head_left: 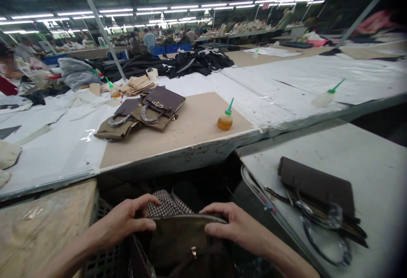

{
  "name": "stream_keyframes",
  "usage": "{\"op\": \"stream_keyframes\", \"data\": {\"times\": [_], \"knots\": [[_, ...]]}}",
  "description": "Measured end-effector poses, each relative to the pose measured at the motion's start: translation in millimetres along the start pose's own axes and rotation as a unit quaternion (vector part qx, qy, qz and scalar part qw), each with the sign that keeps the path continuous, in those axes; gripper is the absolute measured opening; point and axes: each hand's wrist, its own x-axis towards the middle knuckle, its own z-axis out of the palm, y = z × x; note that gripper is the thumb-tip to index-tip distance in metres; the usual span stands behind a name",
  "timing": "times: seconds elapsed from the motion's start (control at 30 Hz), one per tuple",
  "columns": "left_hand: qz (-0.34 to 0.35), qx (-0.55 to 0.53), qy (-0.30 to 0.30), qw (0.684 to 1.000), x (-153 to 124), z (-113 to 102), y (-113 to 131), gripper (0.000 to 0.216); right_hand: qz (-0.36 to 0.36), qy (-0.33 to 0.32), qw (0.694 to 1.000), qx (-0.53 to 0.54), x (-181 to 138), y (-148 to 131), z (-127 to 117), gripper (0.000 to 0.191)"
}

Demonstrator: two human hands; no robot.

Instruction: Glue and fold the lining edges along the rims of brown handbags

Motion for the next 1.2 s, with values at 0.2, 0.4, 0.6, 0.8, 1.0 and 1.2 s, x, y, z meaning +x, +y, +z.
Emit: {"op": "stream_keyframes", "data": {"times": [0.2, 0.4, 0.6, 0.8, 1.0, 1.2], "knots": [[0.141, 0.084, 0.001, 0.986, 24, 20, 60, 0.018, -0.004, 0.073, 0.997, -0.026, -6, 4, 9, 0.045], [0.213, 0.149, 0.019, 0.965, 56, 56, 80, 0.014, -0.034, 0.112, 0.991, -0.057, -6, 10, 9, 0.030], [0.215, 0.121, 0.019, 0.969, 65, 58, 74, 0.007, -0.081, 0.170, 0.963, -0.192, -9, 16, 7, 0.011], [0.178, 0.101, 0.024, 0.978, 67, 60, 75, 0.014, -0.136, 0.208, 0.926, -0.284, -6, 31, 12, 0.020], [0.165, 0.092, 0.023, 0.982, 69, 59, 77, 0.012, -0.042, 0.186, 0.937, -0.293, 3, 16, 8, 0.009], [0.167, 0.100, 0.020, 0.981, 67, 60, 73, 0.007, -0.098, 0.134, 0.924, -0.346, 9, 12, 0, 0.010]]}}
